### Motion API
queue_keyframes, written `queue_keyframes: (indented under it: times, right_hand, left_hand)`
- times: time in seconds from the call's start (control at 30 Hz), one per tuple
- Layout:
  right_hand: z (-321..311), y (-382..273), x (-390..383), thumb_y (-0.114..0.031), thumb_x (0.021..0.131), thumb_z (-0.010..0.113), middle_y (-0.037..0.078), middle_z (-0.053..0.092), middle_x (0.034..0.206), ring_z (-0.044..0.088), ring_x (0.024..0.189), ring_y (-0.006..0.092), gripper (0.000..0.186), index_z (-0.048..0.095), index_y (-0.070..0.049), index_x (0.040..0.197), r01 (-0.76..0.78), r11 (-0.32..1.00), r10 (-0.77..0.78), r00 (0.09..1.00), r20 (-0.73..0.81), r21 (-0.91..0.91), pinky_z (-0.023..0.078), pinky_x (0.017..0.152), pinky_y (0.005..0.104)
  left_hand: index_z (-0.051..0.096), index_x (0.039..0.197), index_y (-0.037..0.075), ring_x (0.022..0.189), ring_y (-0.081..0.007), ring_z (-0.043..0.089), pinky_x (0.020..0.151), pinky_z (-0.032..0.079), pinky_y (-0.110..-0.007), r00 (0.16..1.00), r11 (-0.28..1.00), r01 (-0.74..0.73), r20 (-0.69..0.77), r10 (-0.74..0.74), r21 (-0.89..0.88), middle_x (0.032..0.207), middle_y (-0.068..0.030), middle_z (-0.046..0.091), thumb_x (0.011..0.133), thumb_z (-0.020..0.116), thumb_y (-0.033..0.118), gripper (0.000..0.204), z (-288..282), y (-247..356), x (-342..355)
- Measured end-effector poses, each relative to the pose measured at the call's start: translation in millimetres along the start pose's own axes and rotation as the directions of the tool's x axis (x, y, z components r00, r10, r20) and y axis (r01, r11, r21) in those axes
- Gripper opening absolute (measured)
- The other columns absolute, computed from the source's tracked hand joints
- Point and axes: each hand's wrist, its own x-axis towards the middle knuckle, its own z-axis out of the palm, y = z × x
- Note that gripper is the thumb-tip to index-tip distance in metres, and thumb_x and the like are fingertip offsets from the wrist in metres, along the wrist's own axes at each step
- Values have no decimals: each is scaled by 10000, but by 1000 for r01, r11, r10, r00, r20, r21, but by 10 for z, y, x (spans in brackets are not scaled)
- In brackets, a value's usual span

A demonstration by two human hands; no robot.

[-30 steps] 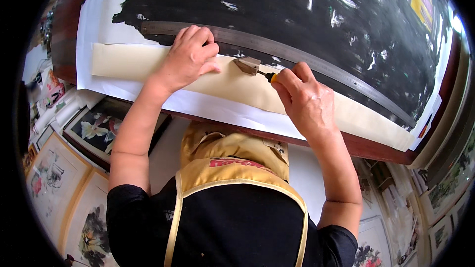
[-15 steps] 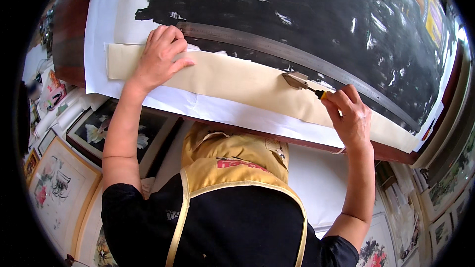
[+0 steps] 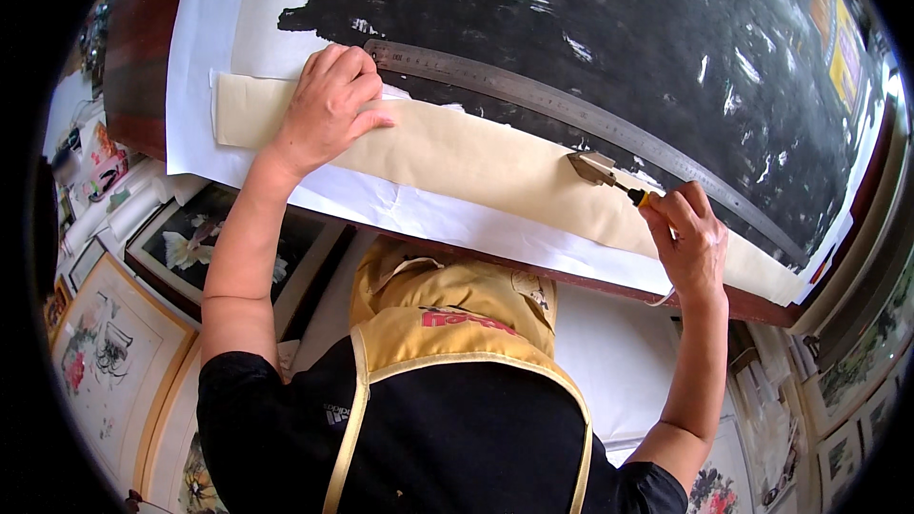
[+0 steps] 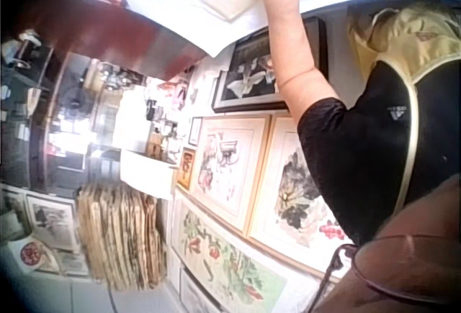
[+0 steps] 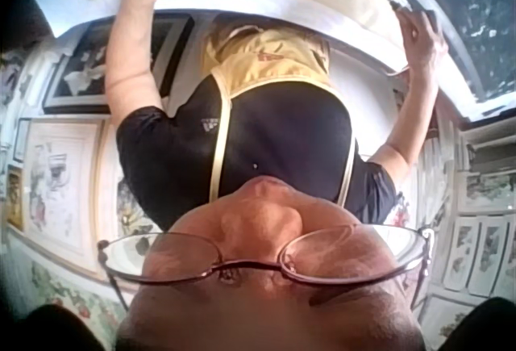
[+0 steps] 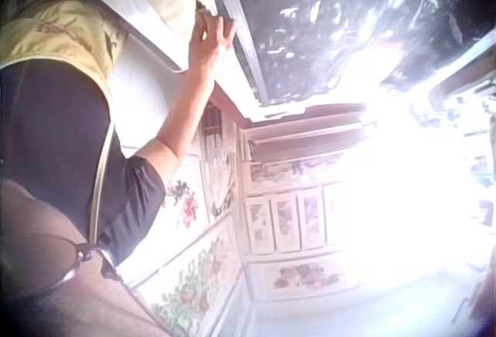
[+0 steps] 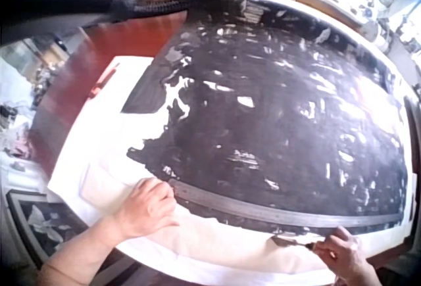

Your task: The person aligns a large dark artwork on a table and applies a strip of beige mounting paper to its edge. They use a small spatula tool to smooth the paper and a ruler to ensure straight alignment. The person then rolls the artwork and the attached paper into a scroll.

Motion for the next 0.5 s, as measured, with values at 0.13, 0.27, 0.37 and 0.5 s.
queue_keyframes:
  times: [0.13,0.27,0.37,0.5]
  right_hand:
    - [2,-9,-7,-87,857,806,72,599,832,648,639,240,111,712,-55,906,-23,1000,23,1000,2,16,519,566,363]
    - [61,-169,61,-108,855,808,62,605,844,656,665,238,104,722,-80,907,-20,999,19,1000,23,46,523,575,365]
    - [155,-438,278,-164,875,801,49,618,862,658,661,235,105,728,-101,917,47,999,-47,998,41,16,534,578,375]
    - [281,-763,501,-196,898,786,36,625,873,666,657,242,101,718,-124,919,78,996,-80,996,31,53,546,572,377]
  left_hand:
    - [626,867,97,1028,-234,521,965,433,-401,1000,1000,5,9,-5,8,1004,-17,544,729,865,267,323,5,3,15]
    - [628,870,97,1028,-233,519,963,431,-400,1000,1000,13,22,-14,5,1001,-19,541,727,864,262,322,23,-4,31]
    - [626,871,99,1023,-233,518,959,430,-401,999,1000,22,36,-21,-15,998,-22,536,728,863,260,320,37,0,30]
    - [620,863,101,1016,-236,512,956,426,-397,1000,1000,-4,19,5,-21,1001,-24,529,738,855,271,316,33,-18,36]
